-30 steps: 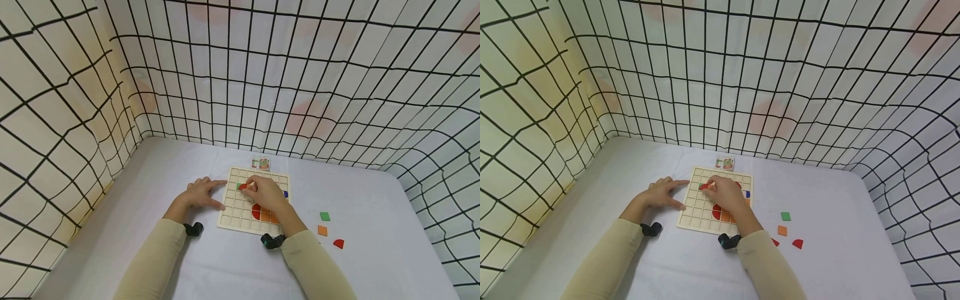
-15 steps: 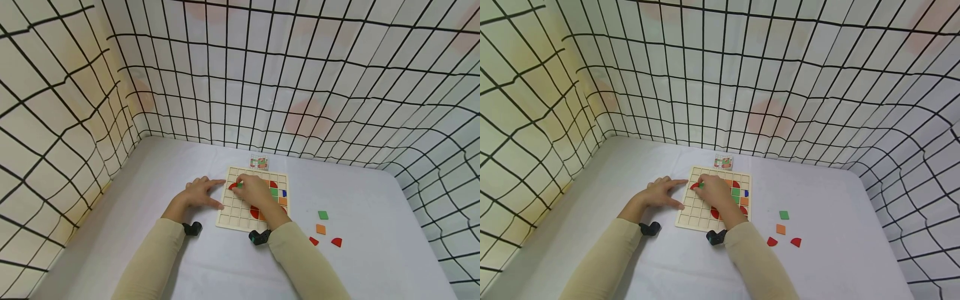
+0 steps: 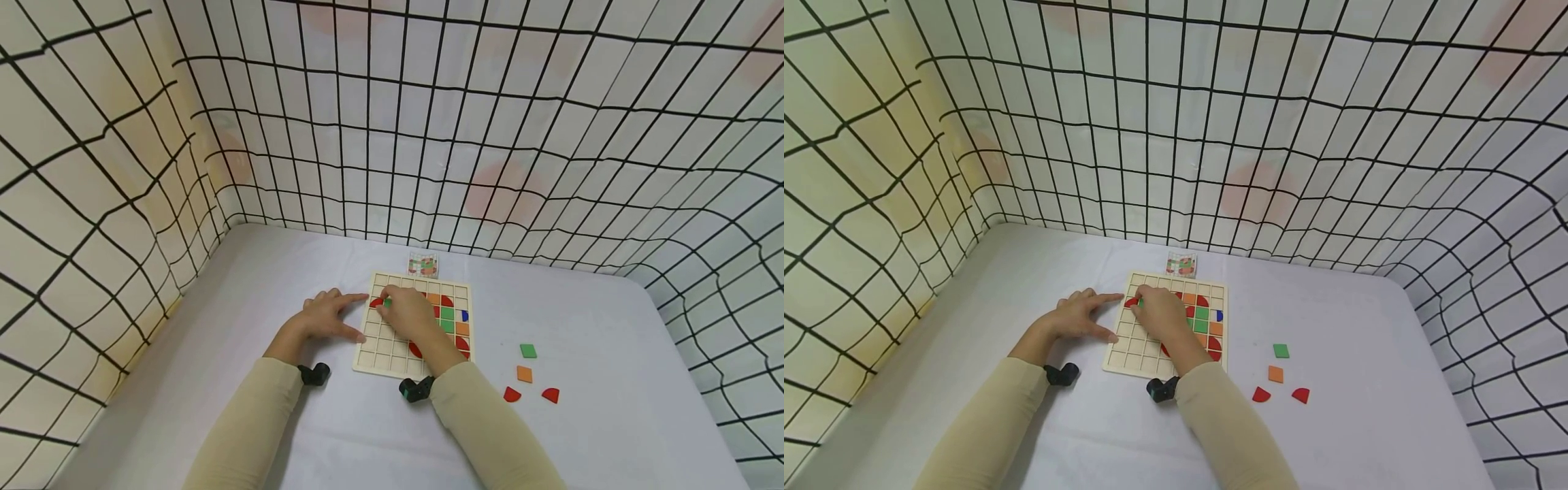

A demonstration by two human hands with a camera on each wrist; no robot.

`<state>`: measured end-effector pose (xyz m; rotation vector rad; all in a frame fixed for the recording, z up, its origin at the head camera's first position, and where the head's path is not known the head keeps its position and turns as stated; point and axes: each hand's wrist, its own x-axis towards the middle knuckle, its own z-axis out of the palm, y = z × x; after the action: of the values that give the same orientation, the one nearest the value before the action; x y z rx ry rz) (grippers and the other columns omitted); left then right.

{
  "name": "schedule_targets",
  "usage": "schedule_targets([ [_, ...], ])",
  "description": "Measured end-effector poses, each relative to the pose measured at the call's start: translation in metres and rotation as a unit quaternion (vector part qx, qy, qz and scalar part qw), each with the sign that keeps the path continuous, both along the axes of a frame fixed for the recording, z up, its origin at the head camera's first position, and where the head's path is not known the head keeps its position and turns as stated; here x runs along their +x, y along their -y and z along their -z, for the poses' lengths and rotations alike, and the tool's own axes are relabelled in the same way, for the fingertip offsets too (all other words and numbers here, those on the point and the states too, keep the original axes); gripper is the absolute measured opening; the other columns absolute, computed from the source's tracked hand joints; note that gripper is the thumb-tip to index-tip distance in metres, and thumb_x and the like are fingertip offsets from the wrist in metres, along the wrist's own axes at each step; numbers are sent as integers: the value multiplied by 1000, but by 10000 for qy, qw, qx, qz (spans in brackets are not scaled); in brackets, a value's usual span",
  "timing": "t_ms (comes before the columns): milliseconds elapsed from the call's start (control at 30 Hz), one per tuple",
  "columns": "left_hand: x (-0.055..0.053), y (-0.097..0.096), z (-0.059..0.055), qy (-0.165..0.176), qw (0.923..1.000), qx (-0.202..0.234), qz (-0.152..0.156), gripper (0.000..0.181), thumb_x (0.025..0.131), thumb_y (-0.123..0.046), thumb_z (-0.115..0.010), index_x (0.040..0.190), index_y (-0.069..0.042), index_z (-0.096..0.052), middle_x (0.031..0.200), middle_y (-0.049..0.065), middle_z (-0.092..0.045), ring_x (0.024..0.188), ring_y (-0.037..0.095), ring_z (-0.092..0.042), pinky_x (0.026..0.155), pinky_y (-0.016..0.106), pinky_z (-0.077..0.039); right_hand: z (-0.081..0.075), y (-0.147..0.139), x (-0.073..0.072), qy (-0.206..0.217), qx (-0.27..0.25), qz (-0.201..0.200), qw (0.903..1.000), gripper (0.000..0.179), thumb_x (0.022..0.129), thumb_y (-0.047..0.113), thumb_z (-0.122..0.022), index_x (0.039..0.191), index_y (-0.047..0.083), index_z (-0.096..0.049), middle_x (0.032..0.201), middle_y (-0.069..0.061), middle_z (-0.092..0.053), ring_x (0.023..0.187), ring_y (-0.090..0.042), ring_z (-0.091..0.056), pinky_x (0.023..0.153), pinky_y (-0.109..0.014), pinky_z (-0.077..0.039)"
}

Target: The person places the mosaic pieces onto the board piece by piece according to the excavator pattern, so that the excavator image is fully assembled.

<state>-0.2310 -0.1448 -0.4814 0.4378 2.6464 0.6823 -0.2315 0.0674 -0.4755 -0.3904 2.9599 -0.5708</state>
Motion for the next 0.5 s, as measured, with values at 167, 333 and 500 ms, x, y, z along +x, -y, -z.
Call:
schedule_targets([
  [167,0,0,0,-20,10000,3,-4,93,71,-61,-86,153,-41,-46,115,1,-54,97,19,-43,82,38,-29,1,-1,0,-36,-69,1,10000,25,99,37,-67,118,21,-67,69,6,-61,65,-15,-56,58,-30,-43],
  [333,0,0,0,18,10000,19,-30,94,70,-61,-86,153,-41,-46,115,1,-54,97,19,-43,82,38,-28,1,-1,0,-33,-21,-20,10000,27,100,37,-65,121,21,-68,76,2,-68,72,-18,-62,61,-32,-47],
  [500,0,-1,1,43,10000,4,-34,93,71,-61,-86,153,-40,-45,117,1,-54,99,19,-43,84,39,-29,2,0,0,-78,97,-50,9999,30,100,38,-64,125,21,-69,104,-2,-76,96,-23,-70,74,-38,-55],
])
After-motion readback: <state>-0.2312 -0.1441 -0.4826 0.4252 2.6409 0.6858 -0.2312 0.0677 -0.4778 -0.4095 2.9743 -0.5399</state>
